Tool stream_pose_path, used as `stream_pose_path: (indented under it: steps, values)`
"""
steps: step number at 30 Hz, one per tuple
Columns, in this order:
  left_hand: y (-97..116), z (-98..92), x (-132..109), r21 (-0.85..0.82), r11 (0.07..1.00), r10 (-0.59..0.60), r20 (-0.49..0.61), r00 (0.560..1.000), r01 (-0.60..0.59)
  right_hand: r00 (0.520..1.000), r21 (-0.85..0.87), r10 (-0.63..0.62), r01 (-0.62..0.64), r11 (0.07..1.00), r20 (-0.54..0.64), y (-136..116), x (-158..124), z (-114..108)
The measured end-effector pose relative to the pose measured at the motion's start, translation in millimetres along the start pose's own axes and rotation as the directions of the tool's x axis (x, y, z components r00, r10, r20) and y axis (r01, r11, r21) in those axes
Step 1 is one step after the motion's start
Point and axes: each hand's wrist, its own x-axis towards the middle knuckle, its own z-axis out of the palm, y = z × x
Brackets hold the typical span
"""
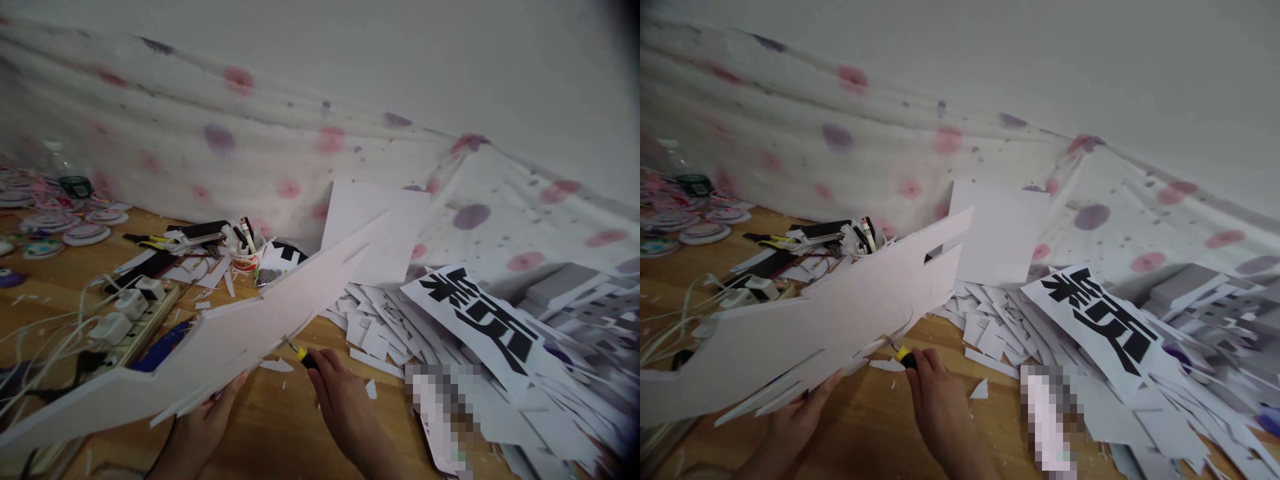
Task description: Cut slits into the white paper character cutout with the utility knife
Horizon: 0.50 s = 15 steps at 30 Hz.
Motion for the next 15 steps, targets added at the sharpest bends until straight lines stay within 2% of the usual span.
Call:
stream_pose_path:
  steps: [3, 7, 9, 11, 13, 15]
  values:
    - [2.2, -1.0, 0.9, 0.054, 0.993, 0.102, 0.021, 0.995, -0.103, 1.000, 0.085, 0.029, -0.030, 0.996, 0.006, -4.8, -1.6, -5.1]
    - [-3.3, -2.8, 2.5, 0.044, 0.991, 0.125, -0.009, 0.992, -0.125, 0.999, 0.177, 0.024, -0.031, 0.984, 0.040, -7.1, -3.5, -13.0]
    - [-6.8, -3.3, 4.3, 0.045, 0.995, 0.088, -0.012, 0.996, -0.087, 0.999, 0.227, 0.018, -0.028, 0.974, 0.049, -4.1, -4.3, -14.6]
    - [-8.0, -1.8, 6.2, 0.049, 0.998, 0.039, -0.008, 0.999, -0.038, 0.997, 0.286, 0.070, -0.074, 0.955, 0.025, -0.4, -3.8, -13.1]
    - [-5.9, 2.5, 6.6, 0.016, 1.000, -0.014, 0.008, 1.000, 0.014, 0.982, 0.359, 0.183, -0.151, 0.921, -0.055, 1.1, -1.0, -8.9]
    - [-0.6, 9.2, 4.9, -0.063, 0.993, -0.095, 0.025, 0.995, 0.097, 0.954, 0.437, 0.263, -0.177, 0.882, -0.143, -1.5, 3.9, -3.1]
